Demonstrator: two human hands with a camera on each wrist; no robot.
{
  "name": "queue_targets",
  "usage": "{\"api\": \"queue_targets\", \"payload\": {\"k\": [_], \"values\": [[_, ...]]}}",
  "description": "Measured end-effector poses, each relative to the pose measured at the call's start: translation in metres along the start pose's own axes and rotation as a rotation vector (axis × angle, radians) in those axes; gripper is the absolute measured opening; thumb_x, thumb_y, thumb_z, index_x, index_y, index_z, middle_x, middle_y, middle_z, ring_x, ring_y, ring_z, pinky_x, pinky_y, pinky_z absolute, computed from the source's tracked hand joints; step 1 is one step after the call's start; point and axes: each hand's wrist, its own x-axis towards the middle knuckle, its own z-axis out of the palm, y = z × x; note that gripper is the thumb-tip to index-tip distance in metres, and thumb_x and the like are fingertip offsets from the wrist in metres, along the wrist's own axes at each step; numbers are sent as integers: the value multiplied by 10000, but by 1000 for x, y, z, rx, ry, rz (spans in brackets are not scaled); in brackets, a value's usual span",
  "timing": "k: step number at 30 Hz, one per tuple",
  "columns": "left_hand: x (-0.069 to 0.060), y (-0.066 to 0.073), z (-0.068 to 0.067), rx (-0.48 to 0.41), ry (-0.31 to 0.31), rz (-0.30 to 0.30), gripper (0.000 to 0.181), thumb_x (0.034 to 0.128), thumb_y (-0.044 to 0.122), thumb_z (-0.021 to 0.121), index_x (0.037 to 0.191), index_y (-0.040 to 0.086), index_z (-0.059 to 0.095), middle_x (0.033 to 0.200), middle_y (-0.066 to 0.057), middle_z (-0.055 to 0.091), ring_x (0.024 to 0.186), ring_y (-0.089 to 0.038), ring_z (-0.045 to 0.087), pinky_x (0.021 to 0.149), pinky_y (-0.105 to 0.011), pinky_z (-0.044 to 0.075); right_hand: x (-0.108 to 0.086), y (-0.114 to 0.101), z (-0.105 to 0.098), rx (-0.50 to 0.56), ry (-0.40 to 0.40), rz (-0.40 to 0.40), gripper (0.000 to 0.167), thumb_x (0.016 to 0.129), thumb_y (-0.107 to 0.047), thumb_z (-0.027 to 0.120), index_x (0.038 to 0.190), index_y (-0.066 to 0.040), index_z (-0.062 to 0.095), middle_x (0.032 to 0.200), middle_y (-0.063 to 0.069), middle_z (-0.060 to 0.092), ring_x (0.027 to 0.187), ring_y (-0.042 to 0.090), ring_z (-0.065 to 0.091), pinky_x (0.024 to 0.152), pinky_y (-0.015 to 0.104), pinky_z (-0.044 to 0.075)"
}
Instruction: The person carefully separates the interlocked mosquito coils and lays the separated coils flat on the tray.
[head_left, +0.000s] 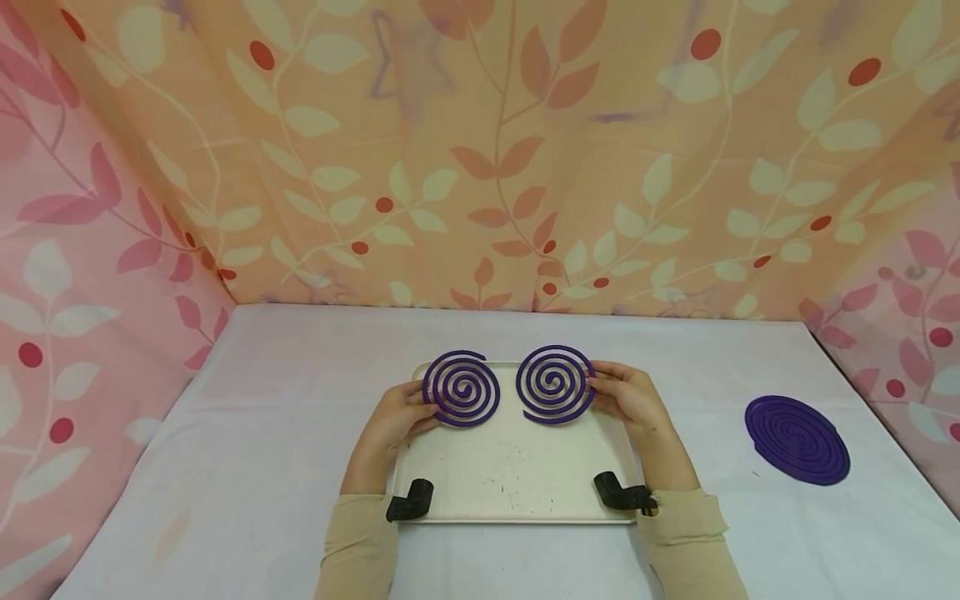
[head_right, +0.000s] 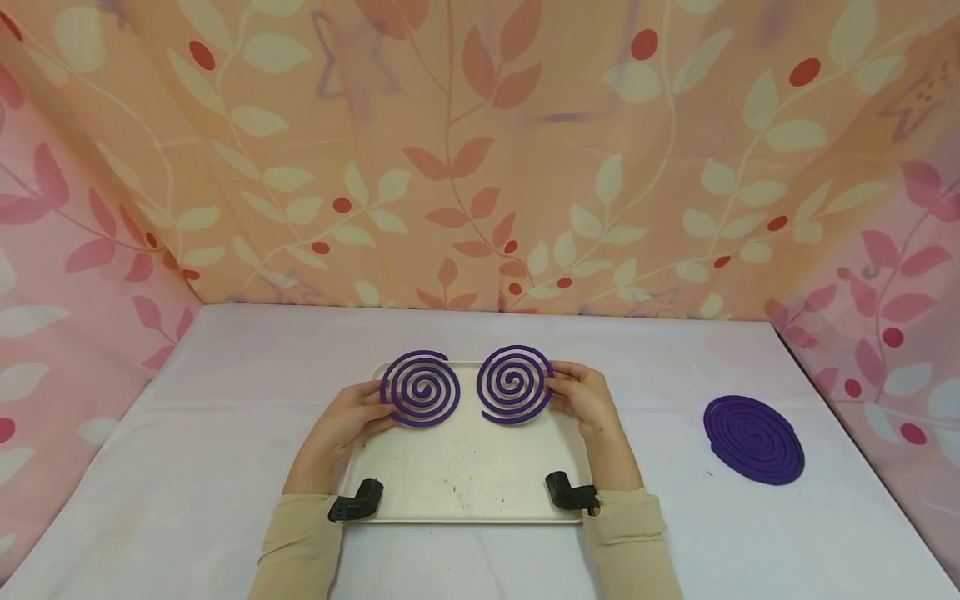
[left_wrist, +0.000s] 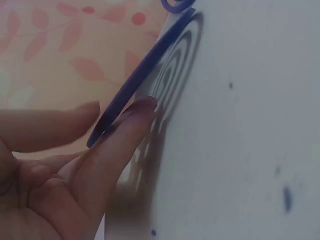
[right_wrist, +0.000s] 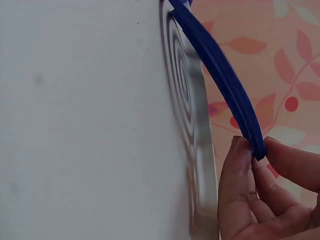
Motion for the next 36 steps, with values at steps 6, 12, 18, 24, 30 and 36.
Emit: {"api": "queue_targets", "payload": {"k": [6,12,18,24,30,36], "values": [[-2,-1,-3,52,61,6,464,875,-219,381,1331,-221,300,1268,-386,452,1095,-366,561,811,-286,538,-2,2,-2,-12,19,-1,478,896,144,459,1330,237,283,889,9,669,801,82,653,735,232,556],[-5,-4,-6,90,72,27,458,881,-204,382,1330,-224,300,1282,-386,436,1152,-425,504,846,-316,522,-6,3,-3,-46,40,12,468,912,120,461,1337,226,294,910,4,657,857,58,637,820,234,528],[-7,-3,-10,88,77,45,428,901,-184,379,1327,-203,343,1305,-369,428,1192,-421,473,897,-309,492,-6,4,-3,-62,63,-1,457,912,119,464,1328,227,310,948,10,653,883,37,624,871,236,504],[-6,1,-13,105,104,95,426,904,-167,387,1329,-173,380,1343,-333,412,1247,-391,429,982,-343,436,-2,4,-2,-82,85,-77,463,891,83,530,1285,248,353,992,32,672,902,62,640,876,253,506],[-4,4,-13,92,136,115,449,887,-173,408,1335,-148,399,1360,-295,419,1262,-359,427,978,-288,437,1,6,-8,-9,69,-111,450,874,75,573,1252,248,401,934,8,696,885,88,660,836,247,521],[-3,5,-15,14,140,124,436,900,-173,411,1336,-148,398,1356,-294,429,1250,-349,439,825,-156,491,0,0,-6,42,81,-71,430,912,88,520,1296,214,375,946,22,693,912,105,658,900,283,495]]}}
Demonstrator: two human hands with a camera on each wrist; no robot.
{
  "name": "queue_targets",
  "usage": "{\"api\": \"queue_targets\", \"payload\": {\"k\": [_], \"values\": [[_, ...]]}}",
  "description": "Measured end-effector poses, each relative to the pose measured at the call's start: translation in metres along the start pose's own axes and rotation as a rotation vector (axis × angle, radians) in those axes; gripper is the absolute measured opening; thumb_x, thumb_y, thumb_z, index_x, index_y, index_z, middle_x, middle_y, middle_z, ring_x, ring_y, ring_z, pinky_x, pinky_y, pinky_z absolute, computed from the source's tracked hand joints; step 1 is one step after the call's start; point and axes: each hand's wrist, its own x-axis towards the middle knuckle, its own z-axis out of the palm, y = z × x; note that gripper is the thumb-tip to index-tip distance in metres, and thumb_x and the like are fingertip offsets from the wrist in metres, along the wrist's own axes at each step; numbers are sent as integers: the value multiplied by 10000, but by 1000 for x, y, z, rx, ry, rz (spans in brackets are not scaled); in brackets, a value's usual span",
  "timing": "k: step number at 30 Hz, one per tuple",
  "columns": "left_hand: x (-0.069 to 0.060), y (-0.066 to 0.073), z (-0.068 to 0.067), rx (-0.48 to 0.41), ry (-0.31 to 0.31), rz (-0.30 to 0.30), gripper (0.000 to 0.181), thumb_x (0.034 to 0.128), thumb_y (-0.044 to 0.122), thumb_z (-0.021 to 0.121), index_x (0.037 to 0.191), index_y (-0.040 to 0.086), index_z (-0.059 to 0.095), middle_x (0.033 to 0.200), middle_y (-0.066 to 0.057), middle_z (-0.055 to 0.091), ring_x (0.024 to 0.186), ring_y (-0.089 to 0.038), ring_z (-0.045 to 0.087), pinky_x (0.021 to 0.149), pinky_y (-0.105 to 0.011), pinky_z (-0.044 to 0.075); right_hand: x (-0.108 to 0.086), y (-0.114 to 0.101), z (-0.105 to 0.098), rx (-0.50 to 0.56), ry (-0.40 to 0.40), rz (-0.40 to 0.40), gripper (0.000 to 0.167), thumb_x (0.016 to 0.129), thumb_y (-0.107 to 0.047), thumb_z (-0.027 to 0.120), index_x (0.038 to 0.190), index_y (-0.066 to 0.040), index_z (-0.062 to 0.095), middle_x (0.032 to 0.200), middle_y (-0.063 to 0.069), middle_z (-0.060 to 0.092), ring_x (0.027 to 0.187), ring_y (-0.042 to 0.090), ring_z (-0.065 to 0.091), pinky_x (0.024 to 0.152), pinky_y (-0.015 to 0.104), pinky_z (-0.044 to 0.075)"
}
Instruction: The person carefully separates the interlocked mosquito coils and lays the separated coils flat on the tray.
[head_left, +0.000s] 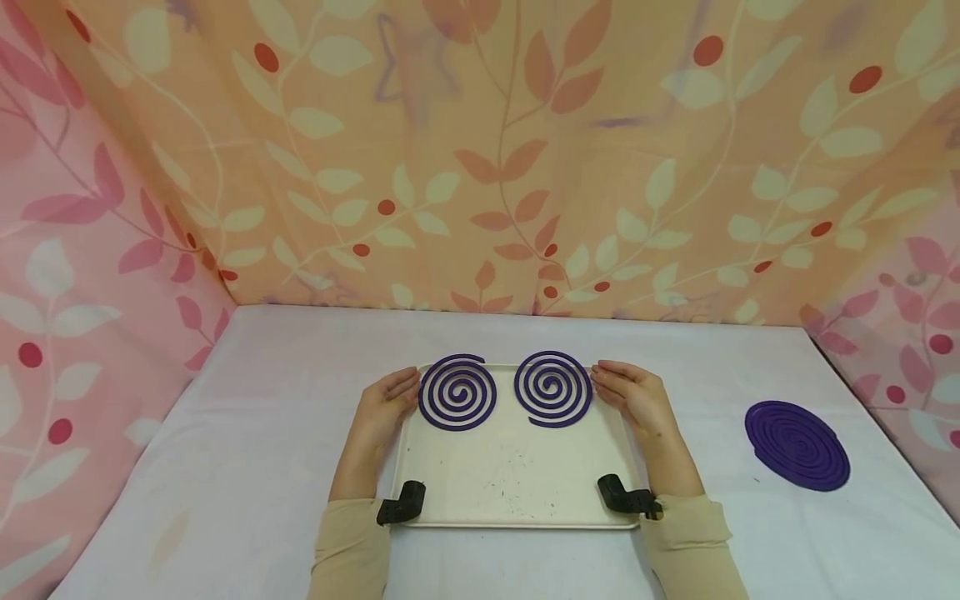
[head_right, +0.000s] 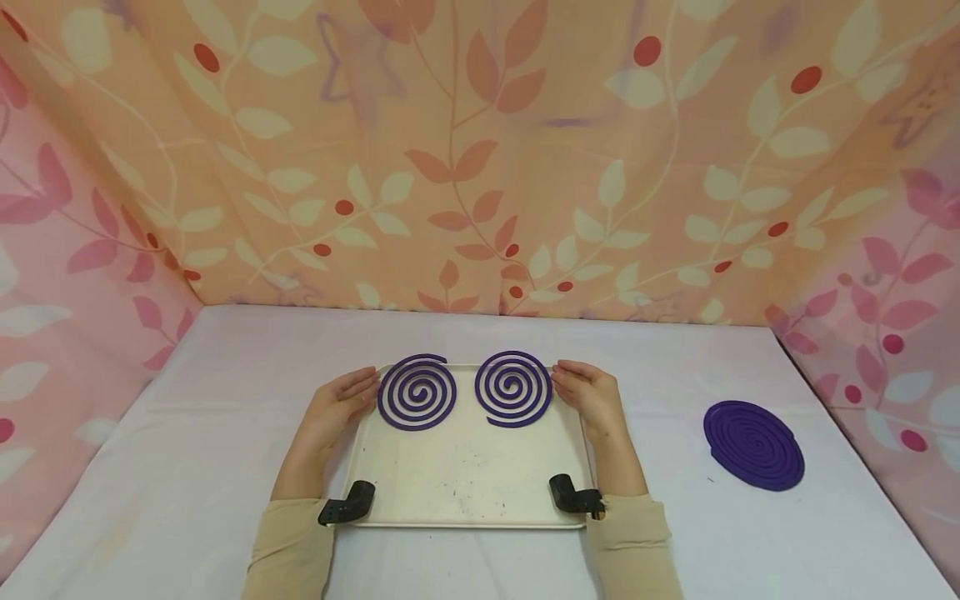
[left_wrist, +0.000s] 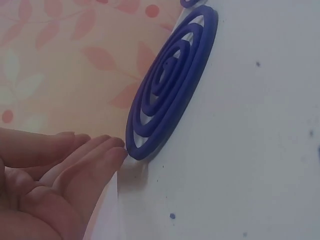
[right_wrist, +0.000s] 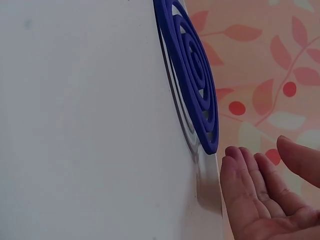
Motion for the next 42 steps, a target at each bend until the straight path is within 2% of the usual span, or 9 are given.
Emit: {"api": "queue_targets", "payload": {"k": [5,9,12,15,19,31,37,42], "values": [[1,2,5,-102,-8,-18,408,930,-134,422,1338,-137,403,1358,-294,433,1185,-240,520,836,-179,504,-3,-7,-2,6,12,17,459,918,72,526,1317,206,344,930,6,694,918,111,658,879,266,507],[1,2,13,-178,-25,-23,386,944,-106,431,1329,-129,416,1348,-298,443,1108,-175,582,890,-230,495,-5,-13,-7,8,41,25,439,910,57,549,1303,173,390,932,-1,687,927,115,657,890,270,503],[1,2,23,-223,-58,-13,375,947,-101,431,1319,-146,412,1328,-310,457,1062,-155,609,904,-255,491,-8,-16,-14,13,55,23,369,905,56,559,1255,130,467,938,7,688,922,122,659,894,279,503],[0,2,37,-242,-101,-3,360,947,-104,426,1301,-166,416,1301,-322,475,1032,-151,622,883,-249,503,-11,-17,-26,37,51,23,210,903,62,559,1102,19,612,934,10,695,909,125,664,881,276,511],[-3,0,58,-251,-172,-8,337,944,-108,423,1275,-169,437,1275,-331,491,1053,-204,614,864,-246,513,-16,-22,-43,46,20,-1,228,911,58,549,915,-126,684,938,0,692,910,123,663,857,259,521],[-20,-6,131,-240,-420,-46,321,964,-32,445,1258,-160,463,1235,-309,538,1100,-287,592,944,-364,479,-37,-38,-91,43,-53,-83,285,929,70,508,938,-130,710,989,5,677,928,117,659,821,232,530],[-32,-10,176,-265,-475,-57,310,948,-28,475,1221,-175,490,1201,-297,568,1096,-329,590,917,-359,497,-53,-44,-119,29,-63,-102,284,929,72,507,966,-117,717,996,6,682,927,118,662,807,232,535],[-43,-12,214,-269,-507,-106,290,927,-29,508,1186,-156,533,1147,-259,614,1059,-311,614,884,-335,515,-67,-47,-145,30,-62,-123,303,936,81,483,1001,-99,719,1010,14,691,930,125,666,796,237,537]]}}
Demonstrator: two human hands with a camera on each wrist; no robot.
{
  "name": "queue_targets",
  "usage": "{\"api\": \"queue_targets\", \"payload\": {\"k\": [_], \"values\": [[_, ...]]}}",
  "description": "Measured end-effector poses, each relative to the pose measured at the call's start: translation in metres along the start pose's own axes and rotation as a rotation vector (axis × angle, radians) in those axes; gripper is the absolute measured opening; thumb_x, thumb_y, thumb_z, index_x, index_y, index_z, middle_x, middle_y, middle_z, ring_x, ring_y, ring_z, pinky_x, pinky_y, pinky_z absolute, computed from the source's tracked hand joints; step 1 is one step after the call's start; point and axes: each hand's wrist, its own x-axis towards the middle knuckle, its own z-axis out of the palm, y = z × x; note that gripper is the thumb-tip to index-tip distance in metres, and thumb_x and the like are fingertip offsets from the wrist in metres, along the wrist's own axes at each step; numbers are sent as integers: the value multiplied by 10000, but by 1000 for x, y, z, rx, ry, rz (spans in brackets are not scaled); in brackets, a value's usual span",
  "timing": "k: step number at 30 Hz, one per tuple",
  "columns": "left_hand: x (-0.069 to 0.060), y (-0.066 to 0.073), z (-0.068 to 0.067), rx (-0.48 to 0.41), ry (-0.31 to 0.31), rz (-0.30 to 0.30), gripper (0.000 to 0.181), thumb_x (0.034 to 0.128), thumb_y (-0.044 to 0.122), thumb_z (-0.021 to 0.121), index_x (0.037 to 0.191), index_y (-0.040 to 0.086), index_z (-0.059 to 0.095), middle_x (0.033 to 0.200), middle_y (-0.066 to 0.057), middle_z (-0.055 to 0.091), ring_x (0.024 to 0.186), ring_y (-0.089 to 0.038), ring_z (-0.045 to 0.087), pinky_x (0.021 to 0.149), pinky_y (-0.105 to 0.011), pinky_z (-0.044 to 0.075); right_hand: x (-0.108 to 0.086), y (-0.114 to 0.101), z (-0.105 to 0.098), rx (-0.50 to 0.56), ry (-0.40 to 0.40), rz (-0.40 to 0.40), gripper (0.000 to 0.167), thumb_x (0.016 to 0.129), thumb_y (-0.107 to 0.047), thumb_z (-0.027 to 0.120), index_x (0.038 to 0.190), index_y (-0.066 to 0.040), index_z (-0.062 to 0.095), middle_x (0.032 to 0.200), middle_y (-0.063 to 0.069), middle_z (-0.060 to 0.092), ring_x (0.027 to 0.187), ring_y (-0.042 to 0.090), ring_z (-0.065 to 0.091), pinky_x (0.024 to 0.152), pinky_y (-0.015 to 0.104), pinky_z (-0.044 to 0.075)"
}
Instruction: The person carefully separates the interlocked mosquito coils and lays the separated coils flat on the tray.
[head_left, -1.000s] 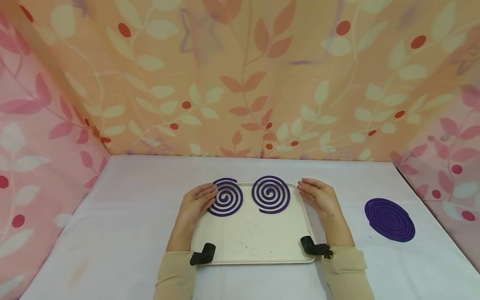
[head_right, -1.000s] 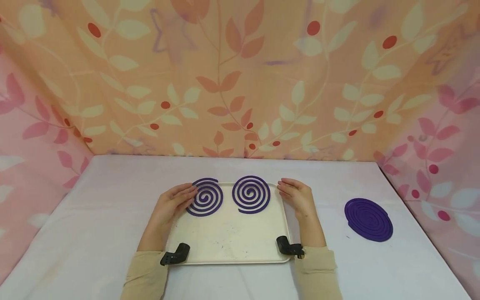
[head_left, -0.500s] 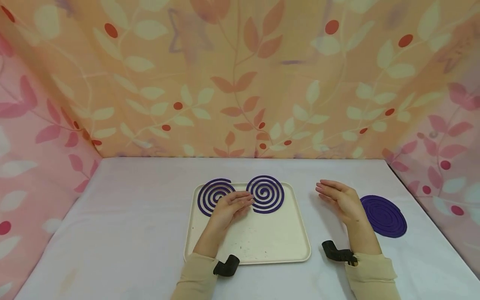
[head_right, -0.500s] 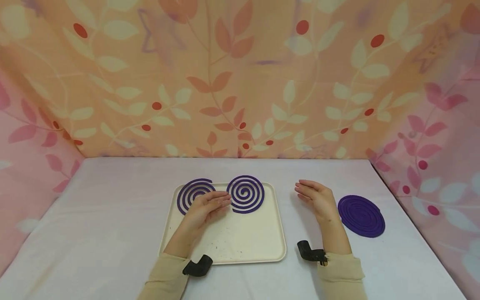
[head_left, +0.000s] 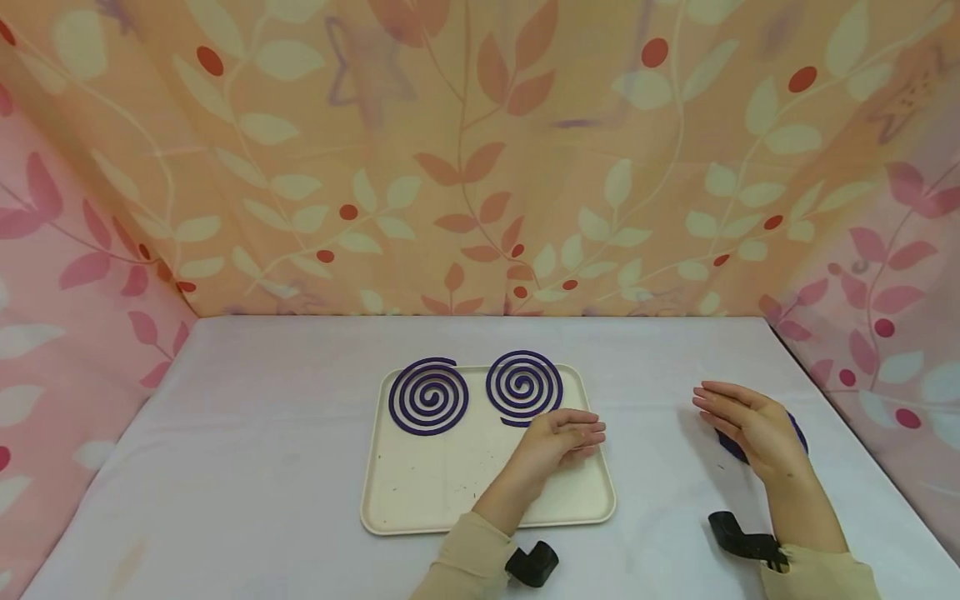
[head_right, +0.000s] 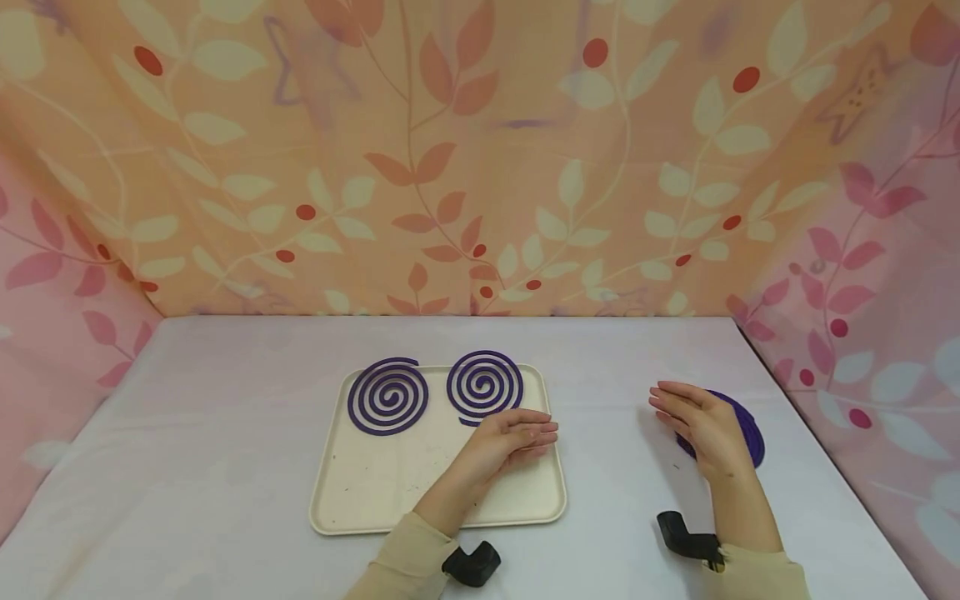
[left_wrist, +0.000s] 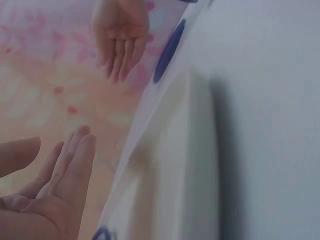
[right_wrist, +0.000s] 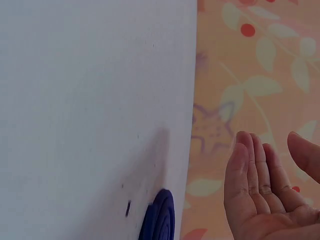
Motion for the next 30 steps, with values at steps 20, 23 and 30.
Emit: {"api": "queue_targets", "payload": {"k": [20,23,30], "values": [[52,-45,103,-7,54,-164,206,883,-65,545,1068,-93,631,994,-132,688,954,-242,660,824,-355,546,-38,-14,-82,117,-53,-66,412,967,121,330,1076,-41,694,1025,90,692,964,161,661,805,252,535],[63,-49,112,-8,58,-181,216,873,-82,544,1071,-97,630,996,-142,686,954,-244,658,832,-359,543,-41,-13,-92,142,-34,-50,432,970,123,309,1062,-37,700,1011,100,694,951,172,665,798,258,541],[82,-60,122,-86,87,-188,288,851,-149,510,1127,-125,589,1092,-204,647,1042,-296,616,894,-386,511,-48,-9,-110,138,51,-36,389,964,110,362,1018,-39,717,987,82,699,906,190,678,761,266,556]]}}
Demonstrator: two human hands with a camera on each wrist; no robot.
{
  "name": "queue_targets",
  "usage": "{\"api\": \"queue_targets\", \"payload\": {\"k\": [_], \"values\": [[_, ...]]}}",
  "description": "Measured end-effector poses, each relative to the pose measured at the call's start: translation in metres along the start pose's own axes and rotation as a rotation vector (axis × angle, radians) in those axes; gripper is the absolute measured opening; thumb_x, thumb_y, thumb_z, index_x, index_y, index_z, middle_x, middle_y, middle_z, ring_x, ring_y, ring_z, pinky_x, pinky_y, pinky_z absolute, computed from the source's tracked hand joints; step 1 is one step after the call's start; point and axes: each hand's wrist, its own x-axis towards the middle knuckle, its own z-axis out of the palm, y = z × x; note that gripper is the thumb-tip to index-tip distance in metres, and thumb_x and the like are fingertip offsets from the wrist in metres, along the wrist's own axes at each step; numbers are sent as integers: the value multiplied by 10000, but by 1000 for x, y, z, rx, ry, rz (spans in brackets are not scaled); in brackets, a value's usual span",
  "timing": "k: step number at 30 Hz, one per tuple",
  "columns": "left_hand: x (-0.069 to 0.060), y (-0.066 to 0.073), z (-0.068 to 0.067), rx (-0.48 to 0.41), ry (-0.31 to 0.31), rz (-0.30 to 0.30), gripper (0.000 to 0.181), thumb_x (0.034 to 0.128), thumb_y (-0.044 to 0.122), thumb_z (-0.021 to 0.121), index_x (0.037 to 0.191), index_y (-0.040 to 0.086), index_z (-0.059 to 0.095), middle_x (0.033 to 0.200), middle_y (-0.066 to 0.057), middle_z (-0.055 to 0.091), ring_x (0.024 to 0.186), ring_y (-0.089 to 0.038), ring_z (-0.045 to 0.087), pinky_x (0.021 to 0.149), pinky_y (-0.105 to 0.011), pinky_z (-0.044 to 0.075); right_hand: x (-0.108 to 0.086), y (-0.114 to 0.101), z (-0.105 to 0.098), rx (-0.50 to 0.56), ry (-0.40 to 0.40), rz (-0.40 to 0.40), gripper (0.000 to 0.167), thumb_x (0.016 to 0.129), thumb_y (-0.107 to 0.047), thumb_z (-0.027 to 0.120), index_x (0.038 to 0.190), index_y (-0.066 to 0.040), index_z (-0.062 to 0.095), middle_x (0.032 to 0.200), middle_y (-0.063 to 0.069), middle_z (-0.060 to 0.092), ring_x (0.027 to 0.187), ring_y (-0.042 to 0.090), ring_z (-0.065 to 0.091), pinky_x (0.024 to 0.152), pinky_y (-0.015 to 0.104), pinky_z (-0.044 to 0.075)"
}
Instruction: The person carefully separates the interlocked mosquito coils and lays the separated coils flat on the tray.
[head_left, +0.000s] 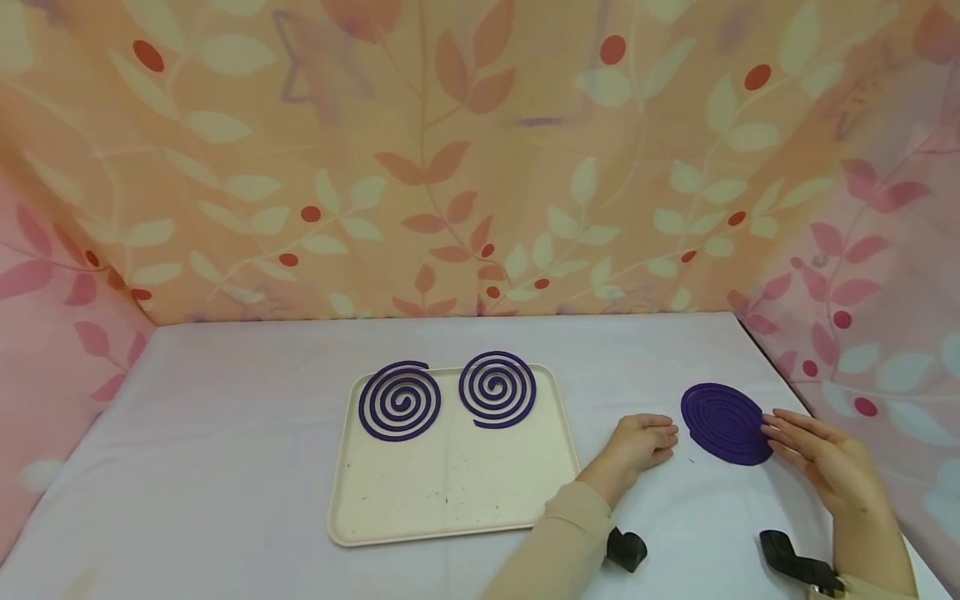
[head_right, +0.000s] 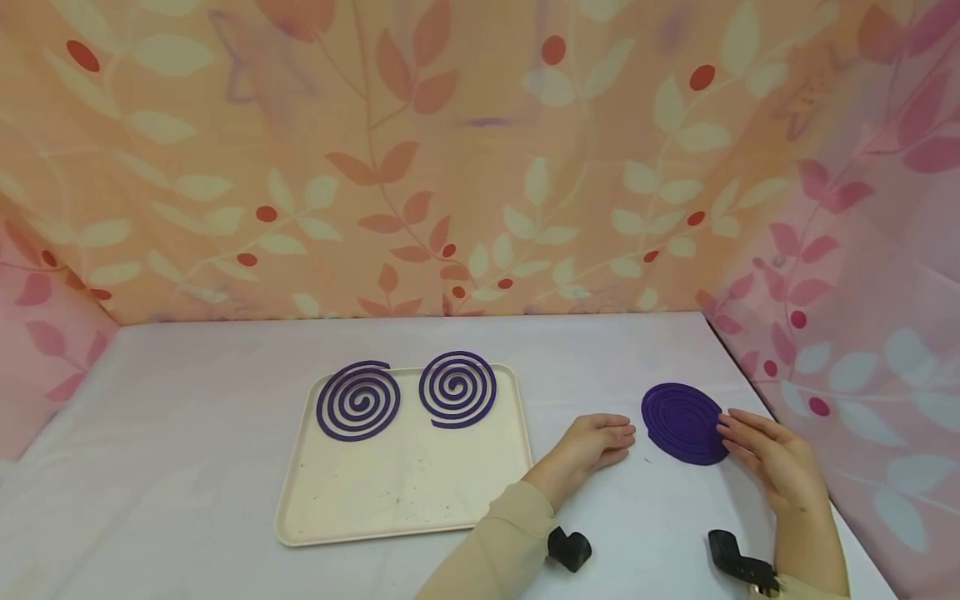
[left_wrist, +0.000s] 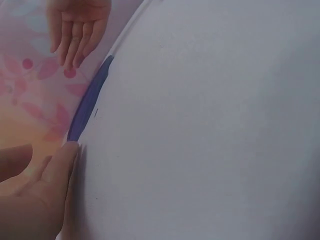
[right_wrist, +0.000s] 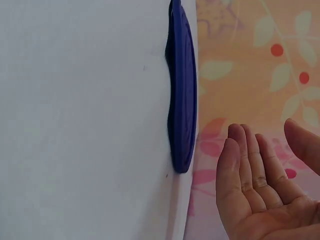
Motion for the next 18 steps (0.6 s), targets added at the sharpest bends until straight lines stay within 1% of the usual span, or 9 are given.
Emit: {"api": "queue_targets", "payload": {"k": [2,6,8,10,13,15,18], "values": [[4,-1,0,-38,-1,1,309,853,-162,499,1154,-138,568,1127,-224,628,1074,-316,597,919,-400,495,-1,1,-4,19,5,8,384,962,110,367,1010,-34,720,986,82,699,901,195,679,758,269,558],[8,-2,-1,-88,-16,4,334,861,-168,488,1191,-152,535,1164,-239,603,1108,-333,576,946,-417,473,-3,2,-13,71,-6,38,393,967,106,352,994,-29,721,979,88,698,909,194,675,758,271,559],[10,-3,-1,-111,-39,-3,353,860,-178,470,1209,-156,518,1185,-242,589,1132,-337,558,967,-433,454,-3,2,-17,75,-2,56,395,972,94,350,982,-36,723,969,82,699,909,184,673,753,269,560],[11,-6,-1,-134,-76,-17,387,855,-196,447,1237,-157,495,1220,-244,567,1166,-341,531,996,-453,424,-5,3,-20,63,16,75,392,975,78,360,963,-53,729,953,66,700,897,167,673,742,262,561],[12,-9,0,-154,-137,-42,430,852,-214,418,1277,-156,457,1272,-247,528,1213,-347,486,1032,-480,376,-6,4,-24,42,26,81,406,979,70,354,950,-72,734,941,45,701,886,146,670,737,249,559],[12,-12,1,-159,-166,-49,442,854,-218,412,1292,-160,436,1290,-250,511,1231,-349,468,1043,-490,358,-6,5,-25,47,15,76,420,980,74,341,950,-69,734,940,47,702,886,145,669,740,246,558],[13,-13,2,-172,-181,-52,437,863,-210,413,1297,-167,422,1294,-254,504,1241,-355,455,1049,-502,343,-6,6,-25,72,-14,69,437,981,81,315,959,-55,729,941,64,703,894,156,670,751,250,557]]}}
